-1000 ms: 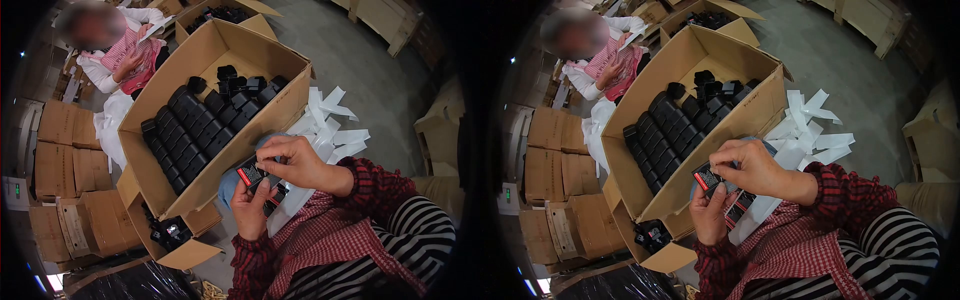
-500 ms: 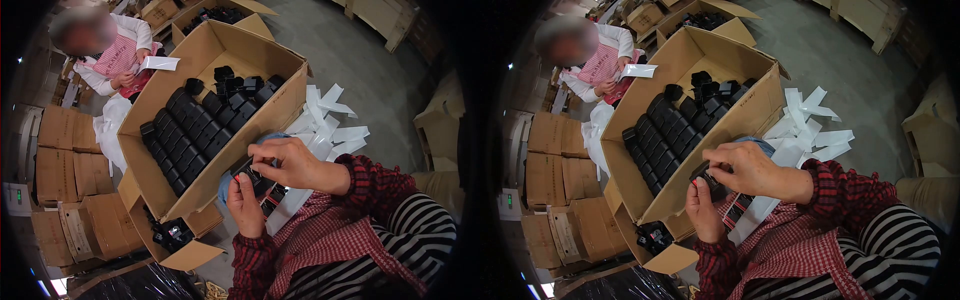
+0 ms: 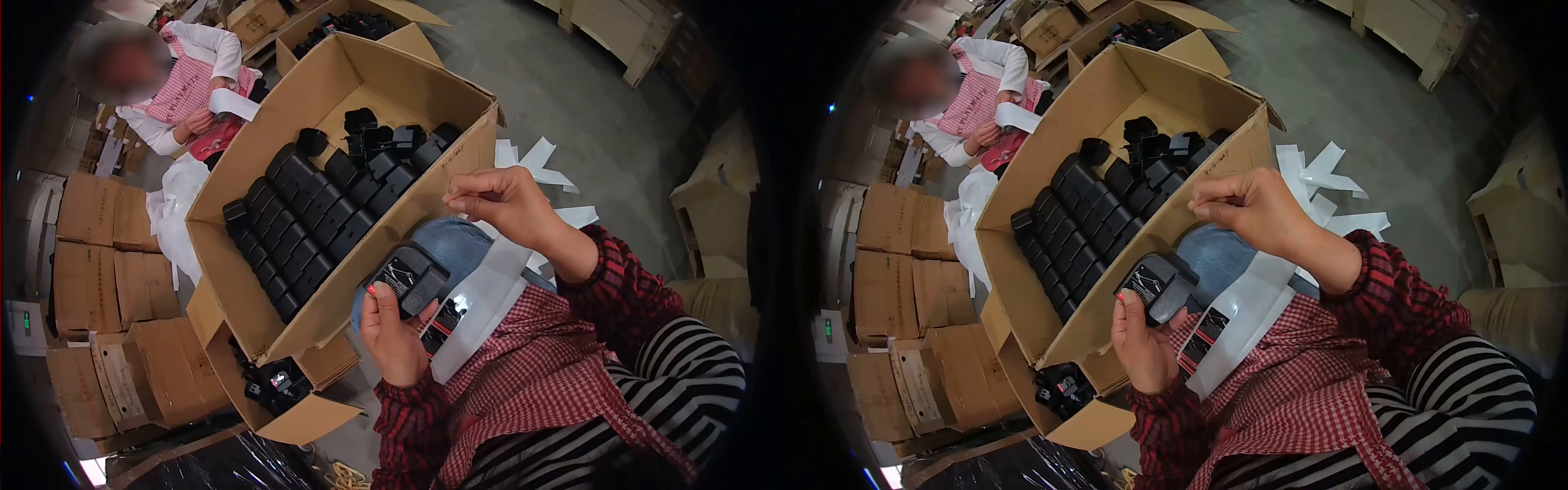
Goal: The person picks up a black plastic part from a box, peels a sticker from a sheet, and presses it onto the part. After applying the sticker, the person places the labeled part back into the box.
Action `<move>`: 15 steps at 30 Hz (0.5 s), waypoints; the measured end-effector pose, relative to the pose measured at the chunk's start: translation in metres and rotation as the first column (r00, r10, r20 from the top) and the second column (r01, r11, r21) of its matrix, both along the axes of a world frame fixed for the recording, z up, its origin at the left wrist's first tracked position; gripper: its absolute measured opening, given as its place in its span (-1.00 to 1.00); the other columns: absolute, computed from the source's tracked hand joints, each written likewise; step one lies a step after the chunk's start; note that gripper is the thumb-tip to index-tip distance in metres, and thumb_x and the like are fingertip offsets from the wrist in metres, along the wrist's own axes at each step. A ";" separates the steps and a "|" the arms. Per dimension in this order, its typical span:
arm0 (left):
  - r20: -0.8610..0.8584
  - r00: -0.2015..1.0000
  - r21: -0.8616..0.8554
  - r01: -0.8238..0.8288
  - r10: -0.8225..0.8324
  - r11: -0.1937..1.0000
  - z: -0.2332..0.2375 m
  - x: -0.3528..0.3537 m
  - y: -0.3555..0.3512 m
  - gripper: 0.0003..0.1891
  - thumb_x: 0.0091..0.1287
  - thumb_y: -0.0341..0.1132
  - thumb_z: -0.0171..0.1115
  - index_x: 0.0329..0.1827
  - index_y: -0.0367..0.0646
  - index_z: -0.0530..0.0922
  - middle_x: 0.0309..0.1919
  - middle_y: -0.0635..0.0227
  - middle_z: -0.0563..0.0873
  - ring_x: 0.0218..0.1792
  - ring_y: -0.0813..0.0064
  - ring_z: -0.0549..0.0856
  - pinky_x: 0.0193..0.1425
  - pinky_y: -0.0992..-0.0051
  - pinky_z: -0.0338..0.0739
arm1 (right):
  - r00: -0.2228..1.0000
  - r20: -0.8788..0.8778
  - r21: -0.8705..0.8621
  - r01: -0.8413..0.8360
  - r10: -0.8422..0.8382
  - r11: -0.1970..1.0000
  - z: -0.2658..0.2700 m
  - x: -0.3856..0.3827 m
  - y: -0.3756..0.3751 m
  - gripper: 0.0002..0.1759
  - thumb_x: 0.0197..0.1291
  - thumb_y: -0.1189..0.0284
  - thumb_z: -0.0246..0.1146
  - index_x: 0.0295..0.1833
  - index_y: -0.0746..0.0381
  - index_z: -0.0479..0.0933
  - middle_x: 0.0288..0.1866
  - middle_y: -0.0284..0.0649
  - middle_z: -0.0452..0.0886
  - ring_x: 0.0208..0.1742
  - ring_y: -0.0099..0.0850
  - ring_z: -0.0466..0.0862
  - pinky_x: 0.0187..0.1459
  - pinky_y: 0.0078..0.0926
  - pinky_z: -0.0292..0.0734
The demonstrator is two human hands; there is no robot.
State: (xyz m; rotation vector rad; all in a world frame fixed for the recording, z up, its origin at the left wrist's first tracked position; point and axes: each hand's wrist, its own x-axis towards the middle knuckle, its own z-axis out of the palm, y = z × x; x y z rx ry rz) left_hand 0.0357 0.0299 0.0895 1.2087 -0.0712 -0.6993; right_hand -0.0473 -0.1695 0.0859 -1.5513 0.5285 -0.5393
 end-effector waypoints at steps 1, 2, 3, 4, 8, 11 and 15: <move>-0.014 1.000 -0.035 0.010 -0.011 0.999 0.000 -0.001 0.000 -0.68 0.48 -0.10 0.00 0.03 -0.17 0.50 -0.16 0.34 0.70 -0.26 0.49 0.71 -0.31 0.43 0.70 | 0.999 0.037 -0.102 0.010 -0.006 0.995 -0.004 0.001 0.001 -0.74 0.33 0.39 0.19 -0.04 0.37 0.59 -0.42 -0.40 0.64 -0.37 -0.64 0.63 -0.37 -0.61 0.52; -0.015 1.000 -0.032 0.008 -0.008 0.999 0.001 -0.001 0.001 -0.68 0.48 -0.10 0.00 0.03 -0.17 0.50 -0.16 0.34 0.70 -0.26 0.49 0.71 -0.31 0.43 0.70 | 0.999 0.036 -0.099 0.008 -0.004 0.995 -0.003 0.000 -0.001 -0.74 0.33 0.39 0.19 -0.04 0.37 0.59 -0.42 -0.40 0.64 -0.37 -0.64 0.63 -0.37 -0.61 0.52; -0.012 1.000 -0.037 0.005 -0.005 0.999 0.001 0.000 0.002 -0.68 0.48 -0.11 0.00 0.04 -0.17 0.50 -0.17 0.34 0.70 -0.25 0.48 0.71 -0.30 0.42 0.70 | 1.000 -0.002 0.033 -0.001 0.001 0.999 -0.001 0.000 -0.006 -0.66 0.32 0.36 0.21 0.06 0.39 0.52 -0.38 -0.34 0.65 -0.32 -0.58 0.64 -0.31 -0.59 0.53; -0.008 1.000 -0.045 0.001 -0.002 0.999 0.001 0.000 0.002 -0.68 0.48 -0.11 0.00 0.05 -0.17 0.49 -0.17 0.35 0.70 -0.25 0.48 0.71 -0.29 0.41 0.70 | 0.999 -0.039 0.162 -0.005 0.011 0.987 0.001 0.000 -0.009 -0.56 0.31 0.33 0.22 0.17 0.42 0.44 -0.34 -0.27 0.66 -0.27 -0.52 0.66 -0.26 -0.58 0.55; -0.007 1.000 -0.058 0.022 -0.022 0.998 -0.006 -0.003 -0.001 -0.68 0.48 -0.11 0.00 0.06 -0.18 0.49 -0.14 0.32 0.69 -0.20 0.47 0.70 -0.25 0.38 0.70 | 0.995 0.094 -0.286 0.043 -0.016 0.957 -0.003 0.017 0.020 -0.29 0.32 0.19 0.20 0.37 0.43 0.14 -0.10 -0.05 0.63 -0.05 -0.29 0.64 0.02 -0.43 0.51; 0.013 0.999 -0.069 0.033 -0.032 0.997 -0.002 -0.011 -0.007 -0.65 0.50 -0.06 -0.06 0.05 -0.17 0.47 -0.10 0.35 0.63 -0.09 0.51 0.64 -0.16 0.33 0.69 | 0.971 0.141 -0.472 -0.108 0.196 0.875 -0.025 0.037 0.050 -0.36 0.35 0.26 0.17 0.42 0.28 0.15 0.13 -0.22 0.54 0.10 -0.33 0.56 0.20 -0.43 0.40; -0.125 0.987 -0.102 -0.117 0.104 0.988 -0.005 0.014 0.024 -0.63 0.49 -0.07 -0.05 0.10 -0.16 0.48 -0.03 0.30 0.64 -0.08 0.40 0.66 -0.19 0.30 0.67 | 0.963 0.030 0.135 -0.269 0.267 0.954 -0.032 0.048 0.040 -0.64 0.35 0.32 0.17 0.15 0.32 0.49 -0.01 -0.29 0.54 0.00 -0.51 0.57 0.00 -0.60 0.47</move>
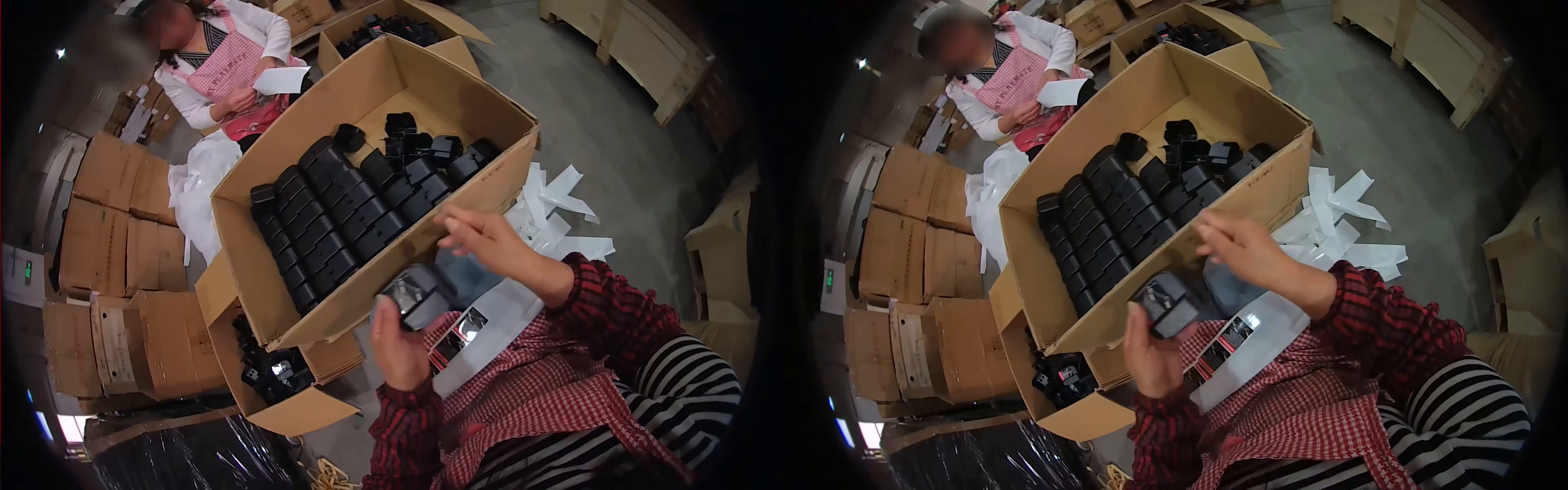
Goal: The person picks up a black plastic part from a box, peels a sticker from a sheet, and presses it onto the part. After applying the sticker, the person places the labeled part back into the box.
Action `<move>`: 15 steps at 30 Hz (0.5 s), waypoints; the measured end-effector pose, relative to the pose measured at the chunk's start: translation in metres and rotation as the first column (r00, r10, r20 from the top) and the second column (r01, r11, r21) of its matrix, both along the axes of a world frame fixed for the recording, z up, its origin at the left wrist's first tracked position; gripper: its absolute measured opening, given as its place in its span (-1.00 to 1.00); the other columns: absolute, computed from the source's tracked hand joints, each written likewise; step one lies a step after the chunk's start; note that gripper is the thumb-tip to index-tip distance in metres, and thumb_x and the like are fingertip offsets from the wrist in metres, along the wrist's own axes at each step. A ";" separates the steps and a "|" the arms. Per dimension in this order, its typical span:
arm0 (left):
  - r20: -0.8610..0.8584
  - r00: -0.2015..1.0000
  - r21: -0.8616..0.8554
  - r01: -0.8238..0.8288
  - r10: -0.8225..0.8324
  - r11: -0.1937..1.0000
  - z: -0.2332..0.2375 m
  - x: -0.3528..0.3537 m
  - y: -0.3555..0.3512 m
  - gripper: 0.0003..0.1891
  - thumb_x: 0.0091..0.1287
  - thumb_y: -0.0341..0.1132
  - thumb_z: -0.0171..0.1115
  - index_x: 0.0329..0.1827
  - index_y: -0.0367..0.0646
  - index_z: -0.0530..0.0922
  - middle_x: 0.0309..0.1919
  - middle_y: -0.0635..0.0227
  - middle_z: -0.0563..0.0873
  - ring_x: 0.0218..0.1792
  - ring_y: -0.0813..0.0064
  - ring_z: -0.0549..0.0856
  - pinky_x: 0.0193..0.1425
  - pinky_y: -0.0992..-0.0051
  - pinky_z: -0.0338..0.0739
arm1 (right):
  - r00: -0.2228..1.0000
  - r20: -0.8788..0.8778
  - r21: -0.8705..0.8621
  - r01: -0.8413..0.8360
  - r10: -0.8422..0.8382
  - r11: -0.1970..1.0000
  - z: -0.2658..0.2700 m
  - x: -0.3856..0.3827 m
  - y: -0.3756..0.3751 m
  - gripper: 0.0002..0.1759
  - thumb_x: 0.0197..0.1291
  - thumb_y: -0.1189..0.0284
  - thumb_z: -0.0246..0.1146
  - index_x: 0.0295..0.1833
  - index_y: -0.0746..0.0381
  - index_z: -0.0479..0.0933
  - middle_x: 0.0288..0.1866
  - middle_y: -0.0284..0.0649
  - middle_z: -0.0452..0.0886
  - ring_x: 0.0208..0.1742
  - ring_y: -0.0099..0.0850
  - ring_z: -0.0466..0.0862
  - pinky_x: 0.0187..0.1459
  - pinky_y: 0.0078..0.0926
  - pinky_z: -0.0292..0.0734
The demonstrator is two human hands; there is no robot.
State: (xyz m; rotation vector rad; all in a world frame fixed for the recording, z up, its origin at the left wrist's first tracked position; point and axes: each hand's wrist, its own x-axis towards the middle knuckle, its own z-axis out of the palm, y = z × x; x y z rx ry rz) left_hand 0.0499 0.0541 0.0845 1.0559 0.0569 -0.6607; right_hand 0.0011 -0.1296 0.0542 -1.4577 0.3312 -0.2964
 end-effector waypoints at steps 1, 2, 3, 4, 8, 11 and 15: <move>0.096 0.992 0.018 -0.086 0.084 0.996 -0.006 0.016 0.023 -0.62 0.48 -0.04 -0.03 0.10 -0.16 0.49 -0.04 0.30 0.64 -0.10 0.40 0.67 -0.20 0.32 0.67 | 0.995 0.017 -0.015 0.100 -0.100 0.995 -0.007 -0.004 -0.010 -0.70 0.34 0.34 0.18 0.07 0.31 0.52 -0.10 -0.27 0.57 -0.14 -0.57 0.56 -0.12 -0.60 0.48; 0.186 0.970 0.027 -0.164 0.156 0.986 -0.012 0.035 0.052 -0.60 0.47 -0.02 -0.01 0.10 -0.16 0.49 -0.05 0.31 0.65 -0.11 0.41 0.68 -0.21 0.35 0.66 | 0.978 0.030 -0.031 0.206 -0.205 0.978 -0.014 -0.010 -0.021 -0.75 0.32 0.37 0.19 -0.01 0.31 0.56 -0.18 -0.24 0.60 -0.28 -0.63 0.55 -0.24 -0.61 0.49; 0.214 0.913 0.078 -0.370 0.347 0.926 -0.009 0.052 0.075 -0.58 0.45 -0.01 0.04 0.11 -0.17 0.49 -0.07 0.33 0.66 -0.14 0.40 0.69 -0.20 0.40 0.67 | 0.978 0.014 -0.036 0.208 -0.207 0.978 -0.018 -0.021 -0.032 -0.75 0.32 0.37 0.19 -0.01 0.31 0.56 -0.18 -0.24 0.60 -0.28 -0.63 0.55 -0.24 -0.61 0.49; 0.249 0.856 0.092 -0.488 0.454 0.868 -0.012 0.072 0.112 -0.59 0.43 -0.04 0.08 0.12 -0.18 0.48 -0.04 0.30 0.65 -0.11 0.40 0.68 -0.17 0.45 0.68 | 0.990 -0.025 -0.200 0.131 -0.139 0.971 -0.020 -0.034 -0.044 -0.75 0.32 0.36 0.20 -0.06 0.32 0.58 -0.22 -0.27 0.60 -0.30 -0.66 0.54 -0.26 -0.63 0.47; 0.363 0.626 0.075 -0.758 0.690 0.648 -0.047 0.165 0.265 -0.56 0.48 -0.06 0.00 0.17 -0.27 0.42 -0.03 0.16 0.61 -0.09 0.33 0.67 -0.14 0.51 0.69 | 0.901 -0.417 -0.089 0.092 -0.121 0.992 -0.009 -0.065 -0.059 -0.74 0.29 0.33 0.25 -0.25 0.35 0.64 -0.30 -0.31 0.60 -0.32 -0.70 0.52 -0.32 -0.67 0.44; 0.273 0.620 0.133 -0.781 0.735 0.610 -0.082 0.221 0.345 -0.54 0.44 -0.11 0.08 0.21 -0.30 0.41 0.05 0.10 0.58 0.02 0.24 0.61 0.08 0.30 0.62 | 0.967 -0.256 -0.452 -0.134 0.016 0.882 -0.014 -0.076 -0.059 -0.76 0.16 0.35 0.35 -0.13 0.28 0.61 -0.30 -0.27 0.63 -0.32 -0.48 0.61 -0.30 -0.49 0.51; 0.084 0.754 0.397 -0.625 0.651 0.672 -0.098 0.233 0.342 -0.53 0.43 -0.13 0.09 0.26 -0.25 0.33 0.11 0.12 0.55 0.08 0.26 0.57 0.13 0.34 0.52 | 0.944 -0.116 -0.694 -0.299 0.307 0.655 -0.012 -0.079 -0.031 -0.60 0.05 0.38 0.39 0.02 0.21 0.52 -0.11 -0.21 0.60 -0.06 -0.20 0.61 0.06 -0.14 0.47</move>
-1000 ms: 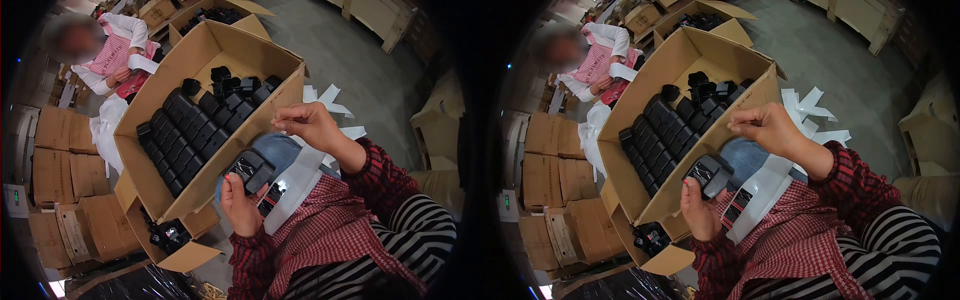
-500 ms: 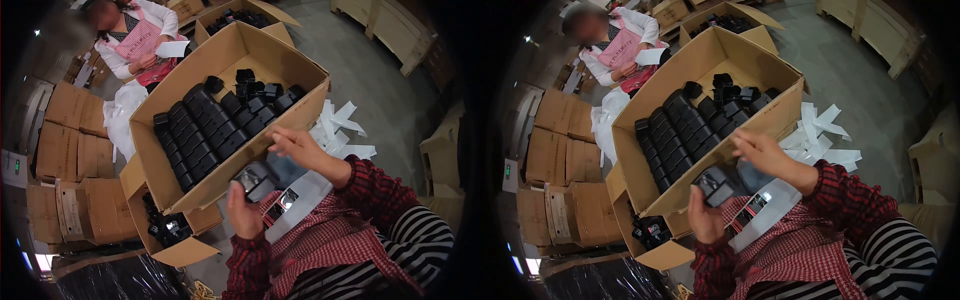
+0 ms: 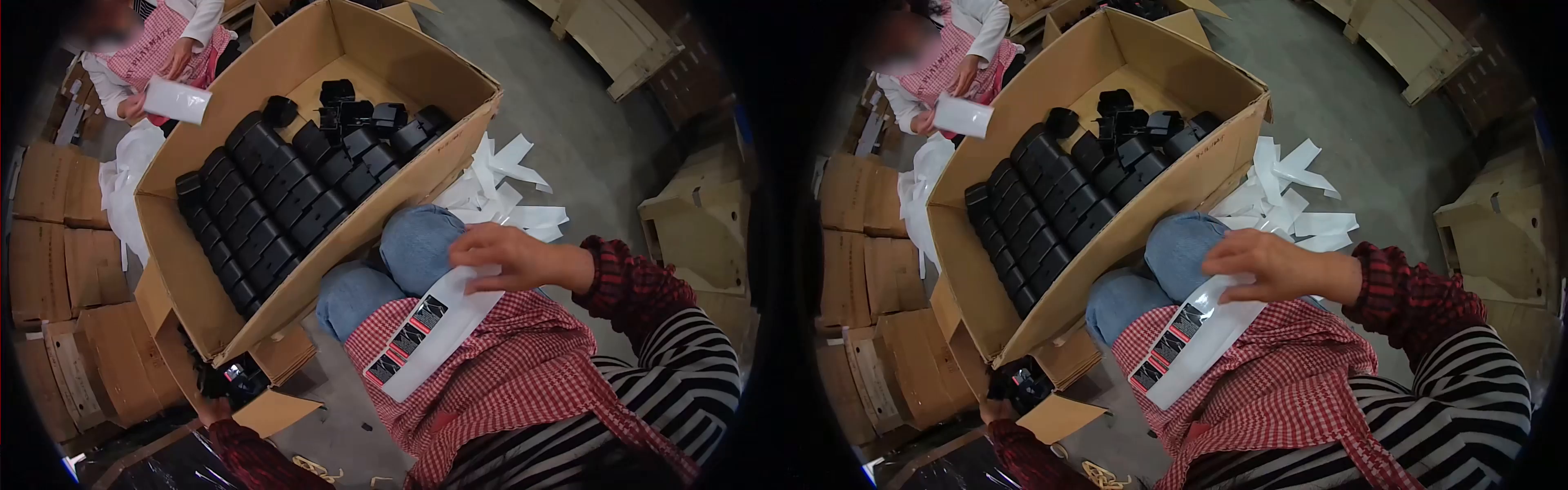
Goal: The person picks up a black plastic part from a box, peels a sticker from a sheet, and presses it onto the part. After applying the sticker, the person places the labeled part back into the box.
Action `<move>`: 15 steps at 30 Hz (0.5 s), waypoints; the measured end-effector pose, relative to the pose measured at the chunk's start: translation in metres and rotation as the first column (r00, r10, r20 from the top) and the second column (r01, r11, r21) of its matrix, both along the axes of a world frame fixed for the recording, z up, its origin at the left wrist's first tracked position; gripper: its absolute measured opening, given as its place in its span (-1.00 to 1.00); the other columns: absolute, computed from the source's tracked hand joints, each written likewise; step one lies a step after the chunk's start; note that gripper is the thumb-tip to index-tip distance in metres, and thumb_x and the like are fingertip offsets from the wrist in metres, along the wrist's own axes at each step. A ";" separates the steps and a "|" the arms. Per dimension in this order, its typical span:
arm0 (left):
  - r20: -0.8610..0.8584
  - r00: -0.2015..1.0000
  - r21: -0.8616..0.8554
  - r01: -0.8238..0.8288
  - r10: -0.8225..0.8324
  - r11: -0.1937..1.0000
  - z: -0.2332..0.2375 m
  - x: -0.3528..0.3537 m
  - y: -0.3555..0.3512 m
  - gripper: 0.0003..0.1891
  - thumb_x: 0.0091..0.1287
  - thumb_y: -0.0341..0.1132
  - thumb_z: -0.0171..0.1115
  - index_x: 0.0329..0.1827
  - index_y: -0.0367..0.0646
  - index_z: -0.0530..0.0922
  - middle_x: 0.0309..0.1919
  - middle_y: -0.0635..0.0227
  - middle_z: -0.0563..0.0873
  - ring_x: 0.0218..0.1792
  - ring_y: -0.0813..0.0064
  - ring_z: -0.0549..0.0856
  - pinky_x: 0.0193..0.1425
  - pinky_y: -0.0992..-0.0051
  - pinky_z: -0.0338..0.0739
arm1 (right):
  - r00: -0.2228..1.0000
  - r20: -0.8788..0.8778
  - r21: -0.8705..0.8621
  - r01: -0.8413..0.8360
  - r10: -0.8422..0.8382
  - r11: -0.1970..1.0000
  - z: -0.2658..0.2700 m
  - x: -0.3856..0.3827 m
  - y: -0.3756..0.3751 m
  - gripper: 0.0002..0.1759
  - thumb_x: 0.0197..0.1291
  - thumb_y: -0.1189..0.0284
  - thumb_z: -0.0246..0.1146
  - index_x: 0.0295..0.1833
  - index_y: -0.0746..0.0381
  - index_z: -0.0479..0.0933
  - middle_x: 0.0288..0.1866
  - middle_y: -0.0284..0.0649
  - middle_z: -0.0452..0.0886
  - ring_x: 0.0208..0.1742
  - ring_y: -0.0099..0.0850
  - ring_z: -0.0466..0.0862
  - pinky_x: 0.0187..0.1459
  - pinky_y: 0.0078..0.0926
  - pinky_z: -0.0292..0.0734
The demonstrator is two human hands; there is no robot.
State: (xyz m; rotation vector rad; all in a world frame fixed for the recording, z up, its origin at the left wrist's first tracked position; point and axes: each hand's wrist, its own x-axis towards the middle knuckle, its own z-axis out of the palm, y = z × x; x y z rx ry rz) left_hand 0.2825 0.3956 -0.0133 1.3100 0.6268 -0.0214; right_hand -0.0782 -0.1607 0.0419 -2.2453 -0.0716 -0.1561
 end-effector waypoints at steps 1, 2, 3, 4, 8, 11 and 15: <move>-0.105 0.983 0.058 0.157 -0.150 0.986 -0.008 0.002 0.000 -0.51 0.43 -0.13 0.08 0.30 -0.23 0.27 0.15 0.13 0.51 0.12 0.26 0.54 0.20 0.36 0.45 | 0.997 0.054 -0.031 -0.061 0.063 0.998 0.000 0.002 0.010 -0.60 0.03 0.39 0.40 0.01 0.20 0.51 -0.07 -0.21 0.57 0.01 -0.20 0.59 0.18 -0.06 0.40; -0.107 0.983 0.058 0.159 -0.152 0.986 -0.005 -0.007 -0.020 -0.51 0.43 -0.13 0.08 0.30 -0.23 0.27 0.15 0.13 0.51 0.12 0.26 0.54 0.20 0.36 0.45 | 0.997 0.053 -0.031 -0.059 0.061 0.998 -0.001 0.005 0.018 -0.60 0.03 0.39 0.40 0.01 0.20 0.51 -0.07 -0.21 0.57 0.01 -0.20 0.59 0.18 -0.06 0.40; 0.060 0.967 0.232 0.226 -0.246 0.946 0.001 -0.029 -0.063 -0.52 0.39 -0.17 0.15 0.27 -0.22 0.31 0.15 0.12 0.52 0.13 0.27 0.54 0.17 0.34 0.45 | 0.997 -0.031 -0.069 -0.074 0.073 0.995 -0.004 0.010 0.025 -0.53 -0.01 0.42 0.43 0.05 0.19 0.49 0.00 -0.20 0.54 0.08 -0.21 0.56 0.25 0.01 0.31; 0.205 0.911 0.410 0.251 -0.357 0.877 0.007 -0.053 -0.103 -0.54 0.36 -0.21 0.21 0.24 -0.20 0.36 0.16 0.11 0.52 0.14 0.28 0.54 0.13 0.32 0.46 | 0.990 -0.114 -0.103 -0.095 0.083 0.990 -0.007 0.012 0.029 -0.46 -0.05 0.45 0.46 0.10 0.18 0.47 0.06 -0.18 0.52 0.15 -0.22 0.53 0.32 0.09 0.21; 0.200 0.783 0.890 0.106 -0.589 0.443 0.047 -0.157 -0.219 -0.49 0.30 -0.30 0.27 0.27 -0.21 0.32 0.29 0.16 0.42 0.24 0.32 0.44 0.28 0.36 0.28 | 0.998 -0.030 -0.153 -0.058 0.054 0.987 -0.028 0.018 0.032 -0.57 -0.06 0.43 0.43 -0.01 0.18 0.52 -0.12 -0.22 0.57 0.01 -0.26 0.59 0.30 0.01 0.25; 0.225 0.731 0.736 0.305 -0.644 0.604 0.056 -0.191 -0.245 -0.48 0.26 -0.34 0.31 0.26 -0.21 0.35 0.31 0.17 0.41 0.30 0.27 0.40 0.33 0.32 0.26 | 0.999 -0.031 -0.111 -0.022 0.019 0.994 -0.036 0.014 0.025 -0.62 -0.07 0.44 0.43 -0.07 0.16 0.56 -0.29 -0.26 0.61 -0.09 -0.30 0.64 0.28 -0.05 0.29; 0.124 0.155 0.693 0.694 -0.980 0.197 0.080 -0.228 -0.300 -0.50 0.20 -0.42 0.33 0.22 -0.22 0.43 0.11 0.16 0.60 0.15 0.29 0.57 0.22 0.34 0.42 | 0.998 -0.033 -0.092 -0.056 0.053 0.994 -0.027 0.016 0.023 -0.63 -0.12 0.46 0.45 -0.10 0.15 0.60 -0.42 -0.28 0.64 -0.22 -0.33 0.67 0.24 -0.12 0.34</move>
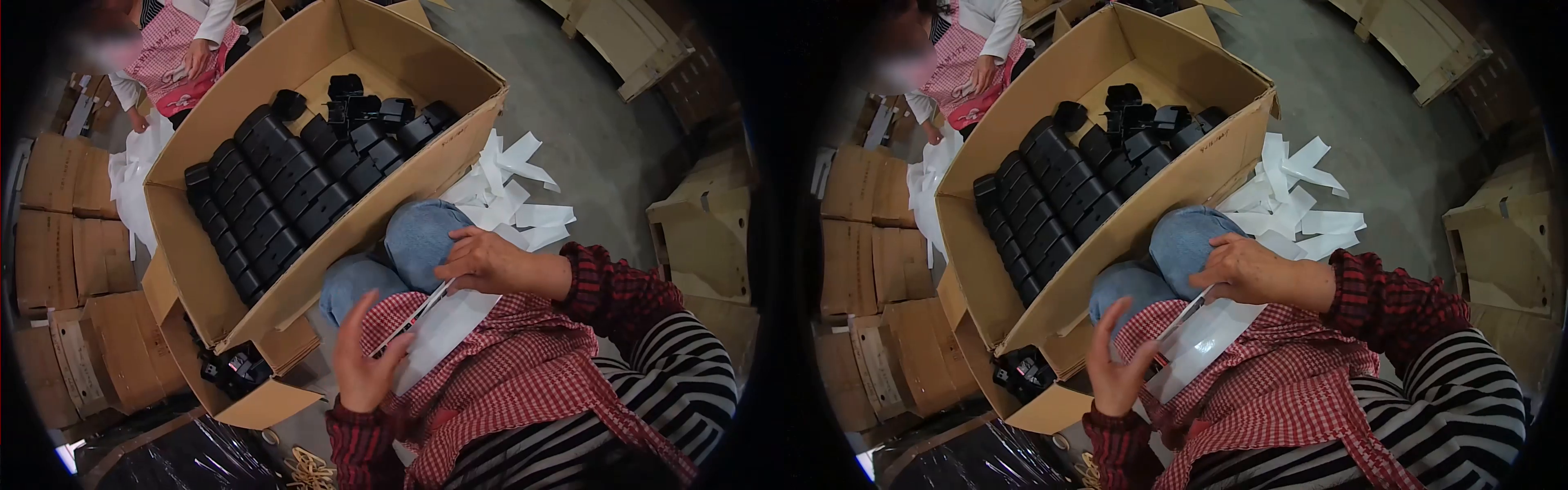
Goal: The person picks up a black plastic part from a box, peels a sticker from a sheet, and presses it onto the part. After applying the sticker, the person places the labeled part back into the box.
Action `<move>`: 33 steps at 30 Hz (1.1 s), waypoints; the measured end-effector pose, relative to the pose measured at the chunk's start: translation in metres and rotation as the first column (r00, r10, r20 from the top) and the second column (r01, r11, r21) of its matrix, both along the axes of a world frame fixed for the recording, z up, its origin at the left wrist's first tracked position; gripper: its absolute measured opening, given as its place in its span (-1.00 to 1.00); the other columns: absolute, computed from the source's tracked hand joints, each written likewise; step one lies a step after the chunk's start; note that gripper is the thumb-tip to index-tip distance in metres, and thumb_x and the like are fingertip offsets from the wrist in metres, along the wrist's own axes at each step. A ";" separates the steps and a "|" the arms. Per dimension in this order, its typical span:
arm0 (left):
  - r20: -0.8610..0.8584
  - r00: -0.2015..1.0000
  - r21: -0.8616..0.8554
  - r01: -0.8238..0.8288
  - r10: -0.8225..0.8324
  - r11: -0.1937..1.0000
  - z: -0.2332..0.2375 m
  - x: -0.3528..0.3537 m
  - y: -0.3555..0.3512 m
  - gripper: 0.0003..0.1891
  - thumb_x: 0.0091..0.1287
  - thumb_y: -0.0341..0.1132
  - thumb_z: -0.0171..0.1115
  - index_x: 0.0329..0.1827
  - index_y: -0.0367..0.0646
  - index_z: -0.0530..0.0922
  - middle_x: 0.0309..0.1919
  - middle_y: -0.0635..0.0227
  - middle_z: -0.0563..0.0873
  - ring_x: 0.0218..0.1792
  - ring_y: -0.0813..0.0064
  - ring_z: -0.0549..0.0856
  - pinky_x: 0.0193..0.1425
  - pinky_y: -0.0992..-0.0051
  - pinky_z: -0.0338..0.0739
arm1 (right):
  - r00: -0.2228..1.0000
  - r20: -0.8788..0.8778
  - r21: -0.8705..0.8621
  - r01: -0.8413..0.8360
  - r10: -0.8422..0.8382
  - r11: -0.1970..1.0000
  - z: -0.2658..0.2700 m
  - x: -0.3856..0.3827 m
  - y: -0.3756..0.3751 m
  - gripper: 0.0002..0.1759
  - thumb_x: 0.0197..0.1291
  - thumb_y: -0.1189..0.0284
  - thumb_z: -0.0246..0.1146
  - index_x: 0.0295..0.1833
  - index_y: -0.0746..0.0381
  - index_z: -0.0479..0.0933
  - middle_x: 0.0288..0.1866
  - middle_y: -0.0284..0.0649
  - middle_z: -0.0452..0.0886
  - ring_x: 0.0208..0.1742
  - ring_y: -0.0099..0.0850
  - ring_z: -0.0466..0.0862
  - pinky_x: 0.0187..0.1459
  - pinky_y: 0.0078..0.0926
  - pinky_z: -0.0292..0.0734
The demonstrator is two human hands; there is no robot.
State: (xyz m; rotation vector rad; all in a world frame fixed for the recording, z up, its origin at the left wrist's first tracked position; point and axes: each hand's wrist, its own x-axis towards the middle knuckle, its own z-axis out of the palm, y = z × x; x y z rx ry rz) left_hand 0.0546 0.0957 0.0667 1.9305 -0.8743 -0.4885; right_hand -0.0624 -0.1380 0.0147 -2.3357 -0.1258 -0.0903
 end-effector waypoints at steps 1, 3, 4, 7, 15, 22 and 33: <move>-0.084 0.993 0.026 0.079 -0.077 0.997 0.002 -0.005 -0.010 -0.53 0.19 -0.45 0.33 0.19 -0.22 0.47 0.03 0.17 0.65 0.06 0.31 0.64 0.15 0.37 0.48 | 0.999 -0.030 -0.030 -0.025 0.024 0.999 0.002 -0.001 -0.001 -0.59 -0.14 0.47 0.47 -0.07 0.16 0.62 -0.39 -0.28 0.66 -0.24 -0.37 0.68 0.24 -0.11 0.35; -0.164 0.974 0.119 0.176 -0.155 0.977 -0.004 -0.009 -0.021 -0.58 0.22 -0.47 0.30 0.17 -0.23 0.49 -0.01 0.21 0.66 -0.02 0.40 0.65 0.09 0.45 0.50 | 0.998 -0.047 -0.032 -0.039 0.037 0.999 0.006 -0.003 -0.004 -0.58 -0.15 0.48 0.48 -0.07 0.17 0.61 -0.34 -0.28 0.66 -0.20 -0.35 0.68 0.24 -0.11 0.35; -0.253 0.945 0.200 0.263 -0.209 0.944 -0.009 -0.009 -0.025 -0.63 0.25 -0.48 0.27 0.14 -0.23 0.52 -0.05 0.25 0.68 -0.09 0.48 0.67 0.03 0.52 0.52 | 0.996 -0.070 -0.039 -0.065 0.063 0.997 0.008 -0.003 -0.006 -0.57 -0.17 0.48 0.48 -0.07 0.18 0.60 -0.30 -0.27 0.66 -0.16 -0.34 0.67 0.23 -0.10 0.35; -0.502 0.863 0.115 0.124 -0.050 0.986 -0.022 -0.011 -0.028 -0.75 0.30 -0.49 0.22 0.03 -0.28 0.56 -0.13 0.31 0.68 -0.16 0.61 0.64 -0.05 0.61 0.51 | 0.969 0.236 -0.024 0.080 -0.072 0.997 0.018 -0.003 -0.004 -0.55 -0.18 0.47 0.45 -0.06 0.17 0.55 -0.24 -0.23 0.62 -0.10 -0.26 0.62 0.16 -0.15 0.38; -0.601 0.797 -0.029 0.043 -0.052 0.999 -0.020 -0.020 -0.029 -0.85 0.36 -0.47 0.18 -0.06 -0.30 0.55 -0.18 0.42 0.66 -0.18 0.68 0.59 -0.04 0.66 0.47 | 0.974 0.184 0.152 0.101 -0.129 0.983 0.023 -0.013 0.003 -0.49 -0.13 0.46 0.44 0.02 0.18 0.49 -0.23 -0.27 0.65 -0.12 -0.22 0.64 0.06 -0.15 0.41; -0.597 0.802 -0.059 -0.012 -0.026 0.998 -0.016 -0.028 -0.034 -0.78 0.35 -0.46 0.21 0.02 -0.27 0.53 -0.25 0.44 0.65 -0.22 0.71 0.59 -0.11 0.70 0.47 | 0.992 0.027 0.214 0.113 -0.121 0.970 0.037 -0.019 0.002 -0.59 -0.05 0.46 0.42 -0.02 0.16 0.51 -0.28 -0.26 0.70 -0.26 -0.18 0.68 -0.25 -0.30 0.53; -0.725 0.689 -0.044 -0.053 0.005 0.998 -0.026 -0.021 -0.028 -0.72 0.31 -0.51 0.24 0.07 -0.27 0.49 -0.25 0.39 0.68 -0.25 0.69 0.63 -0.19 0.70 0.51 | 0.968 0.043 0.442 0.203 -0.246 0.874 0.022 -0.019 0.012 -0.44 -0.06 0.52 0.46 0.12 0.23 0.47 -0.30 -0.25 0.68 -0.22 -0.33 0.70 -0.20 -0.47 0.58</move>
